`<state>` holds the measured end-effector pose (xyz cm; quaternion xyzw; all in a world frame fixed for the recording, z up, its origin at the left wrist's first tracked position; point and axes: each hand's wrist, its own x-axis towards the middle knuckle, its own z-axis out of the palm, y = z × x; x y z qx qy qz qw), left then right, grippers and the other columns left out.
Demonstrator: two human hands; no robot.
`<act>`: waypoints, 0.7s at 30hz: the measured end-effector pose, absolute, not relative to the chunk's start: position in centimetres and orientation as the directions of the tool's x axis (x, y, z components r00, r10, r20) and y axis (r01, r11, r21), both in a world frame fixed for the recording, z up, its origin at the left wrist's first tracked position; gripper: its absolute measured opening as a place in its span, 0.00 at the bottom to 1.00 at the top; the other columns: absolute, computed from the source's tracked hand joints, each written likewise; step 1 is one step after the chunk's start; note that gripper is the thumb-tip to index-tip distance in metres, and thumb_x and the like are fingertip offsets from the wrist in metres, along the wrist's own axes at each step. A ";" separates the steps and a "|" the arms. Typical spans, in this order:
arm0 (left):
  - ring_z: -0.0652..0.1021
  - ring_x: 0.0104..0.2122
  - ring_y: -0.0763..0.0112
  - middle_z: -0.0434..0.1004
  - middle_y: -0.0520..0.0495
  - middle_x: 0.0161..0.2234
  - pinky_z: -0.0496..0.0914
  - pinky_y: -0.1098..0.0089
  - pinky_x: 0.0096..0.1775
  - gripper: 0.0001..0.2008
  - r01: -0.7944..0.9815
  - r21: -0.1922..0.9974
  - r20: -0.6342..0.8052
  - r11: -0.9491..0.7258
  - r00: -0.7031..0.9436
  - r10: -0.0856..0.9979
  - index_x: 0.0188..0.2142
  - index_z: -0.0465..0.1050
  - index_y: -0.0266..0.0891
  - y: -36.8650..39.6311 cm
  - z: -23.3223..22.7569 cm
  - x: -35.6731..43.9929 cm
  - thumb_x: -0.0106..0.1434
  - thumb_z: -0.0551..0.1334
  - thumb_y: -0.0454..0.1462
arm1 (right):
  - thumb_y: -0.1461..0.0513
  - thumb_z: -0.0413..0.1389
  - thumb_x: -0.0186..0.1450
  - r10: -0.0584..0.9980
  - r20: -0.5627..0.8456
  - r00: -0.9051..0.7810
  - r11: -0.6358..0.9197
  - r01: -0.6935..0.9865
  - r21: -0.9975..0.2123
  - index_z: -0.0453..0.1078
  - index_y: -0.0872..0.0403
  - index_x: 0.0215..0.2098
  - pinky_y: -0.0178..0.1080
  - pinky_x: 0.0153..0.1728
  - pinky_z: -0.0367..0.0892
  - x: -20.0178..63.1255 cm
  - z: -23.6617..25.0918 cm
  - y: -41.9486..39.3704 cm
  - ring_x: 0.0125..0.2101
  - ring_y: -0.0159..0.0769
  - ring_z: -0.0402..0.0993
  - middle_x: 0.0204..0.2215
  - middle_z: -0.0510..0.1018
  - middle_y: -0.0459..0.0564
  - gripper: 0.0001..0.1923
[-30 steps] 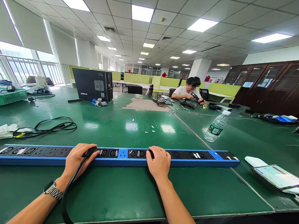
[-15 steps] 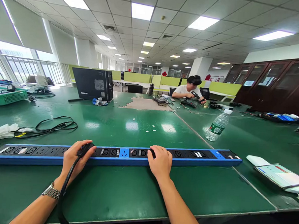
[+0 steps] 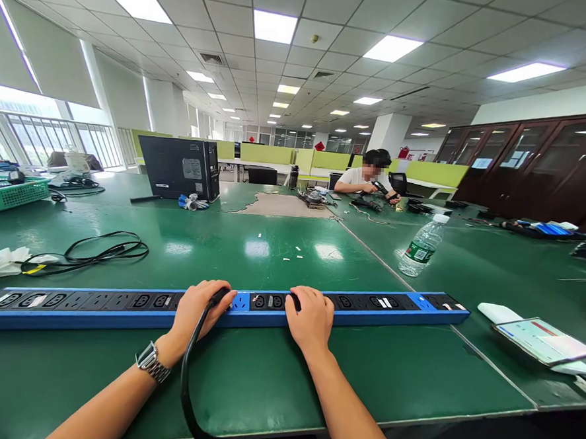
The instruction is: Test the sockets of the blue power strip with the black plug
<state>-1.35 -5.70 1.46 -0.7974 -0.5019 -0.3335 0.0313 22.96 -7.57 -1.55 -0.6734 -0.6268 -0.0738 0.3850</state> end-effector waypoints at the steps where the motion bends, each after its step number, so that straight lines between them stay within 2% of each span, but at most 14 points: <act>1: 0.76 0.33 0.66 0.79 0.50 0.31 0.63 0.67 0.35 0.14 0.830 0.280 0.554 -0.483 0.271 0.787 0.35 0.75 0.44 -5.5 1.6 -0.9 0.68 0.55 0.48 | 0.57 0.49 0.65 0.788 0.583 0.201 0.082 0.903 -0.421 0.76 0.50 0.39 0.45 0.50 0.54 23.0 -1.5 -7.6 0.48 0.41 0.71 0.43 0.81 0.48 0.13; 12: 0.75 0.31 0.65 0.78 0.50 0.28 0.61 0.66 0.35 0.16 0.841 0.275 0.527 -0.466 0.273 0.805 0.33 0.73 0.44 -4.8 1.9 0.8 0.68 0.55 0.50 | 0.58 0.50 0.65 0.785 0.582 0.214 0.074 0.899 -0.431 0.76 0.50 0.39 0.45 0.50 0.54 22.8 -1.4 -7.6 0.48 0.41 0.71 0.43 0.81 0.49 0.13; 16: 0.76 0.30 0.64 0.78 0.49 0.26 0.60 0.66 0.35 0.17 0.881 0.215 0.498 -0.422 0.273 0.823 0.34 0.73 0.43 -4.6 2.0 1.4 0.68 0.54 0.50 | 0.58 0.50 0.65 0.786 0.580 0.215 0.075 0.898 -0.434 0.76 0.50 0.39 0.45 0.50 0.53 22.9 -1.5 -7.6 0.48 0.41 0.71 0.44 0.80 0.49 0.13; 21: 0.76 0.32 0.59 0.79 0.45 0.28 0.58 0.64 0.34 0.15 0.908 0.076 0.438 -0.412 0.341 0.832 0.33 0.71 0.42 -4.7 2.7 2.3 0.68 0.55 0.47 | 0.58 0.50 0.66 0.789 0.580 0.200 0.086 0.900 -0.428 0.75 0.50 0.40 0.45 0.50 0.53 23.0 -1.5 -7.6 0.48 0.40 0.71 0.44 0.80 0.49 0.12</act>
